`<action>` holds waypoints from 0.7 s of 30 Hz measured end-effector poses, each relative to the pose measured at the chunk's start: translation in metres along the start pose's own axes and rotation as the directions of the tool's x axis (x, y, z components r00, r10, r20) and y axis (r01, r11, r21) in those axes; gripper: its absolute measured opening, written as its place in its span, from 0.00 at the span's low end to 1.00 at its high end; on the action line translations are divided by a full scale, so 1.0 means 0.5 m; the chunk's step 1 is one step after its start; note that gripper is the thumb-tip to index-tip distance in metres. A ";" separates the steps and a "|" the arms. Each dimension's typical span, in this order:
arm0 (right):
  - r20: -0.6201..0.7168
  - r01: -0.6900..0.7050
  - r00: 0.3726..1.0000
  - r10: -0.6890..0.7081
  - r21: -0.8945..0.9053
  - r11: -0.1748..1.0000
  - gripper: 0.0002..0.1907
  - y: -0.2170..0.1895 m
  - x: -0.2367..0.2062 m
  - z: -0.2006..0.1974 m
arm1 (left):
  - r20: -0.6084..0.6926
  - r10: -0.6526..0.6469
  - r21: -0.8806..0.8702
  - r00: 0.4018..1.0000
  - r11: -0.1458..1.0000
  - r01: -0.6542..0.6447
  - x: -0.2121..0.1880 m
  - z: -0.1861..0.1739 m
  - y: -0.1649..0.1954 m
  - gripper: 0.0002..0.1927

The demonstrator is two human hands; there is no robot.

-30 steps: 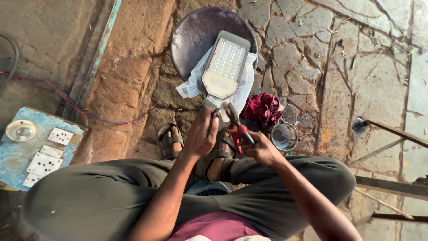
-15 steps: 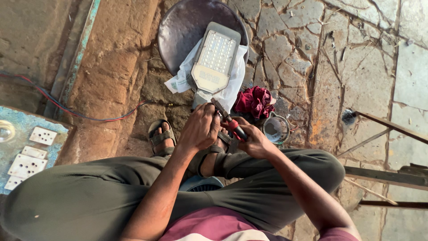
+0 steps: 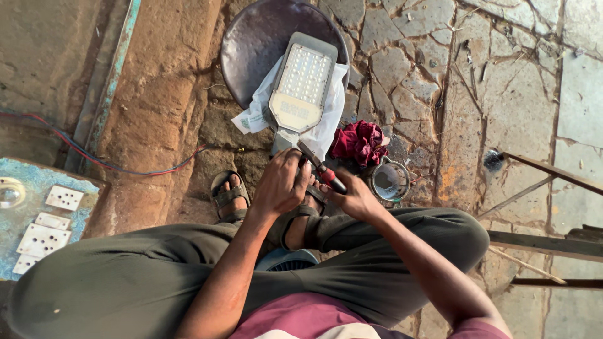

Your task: The person sits on the ground cleaning an LED street light fixture: they pour water over it, scrub it with a sponge, and wipe it repeatedly with a red cloth. They then strip and connect wires using pliers, attach the fixture to a socket test board, and the light illuminates during a test.

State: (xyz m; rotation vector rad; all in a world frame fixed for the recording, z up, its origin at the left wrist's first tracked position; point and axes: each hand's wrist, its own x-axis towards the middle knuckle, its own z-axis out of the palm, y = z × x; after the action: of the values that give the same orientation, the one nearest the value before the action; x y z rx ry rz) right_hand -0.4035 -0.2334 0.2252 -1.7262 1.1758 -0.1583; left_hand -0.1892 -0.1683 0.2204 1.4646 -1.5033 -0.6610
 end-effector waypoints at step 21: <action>0.211 -0.206 0.977 0.039 0.871 0.447 0.25 0.030 -0.038 0.020 | -0.064 -0.308 -0.022 0.949 0.951 0.307 -0.004 0.029 -0.066 0.33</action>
State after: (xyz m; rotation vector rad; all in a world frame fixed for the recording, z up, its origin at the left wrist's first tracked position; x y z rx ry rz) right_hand -0.4171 -0.2128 0.2161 -0.6644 0.8235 -0.4556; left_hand -0.1861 -0.1744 0.1847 1.7139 -1.2284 -0.7954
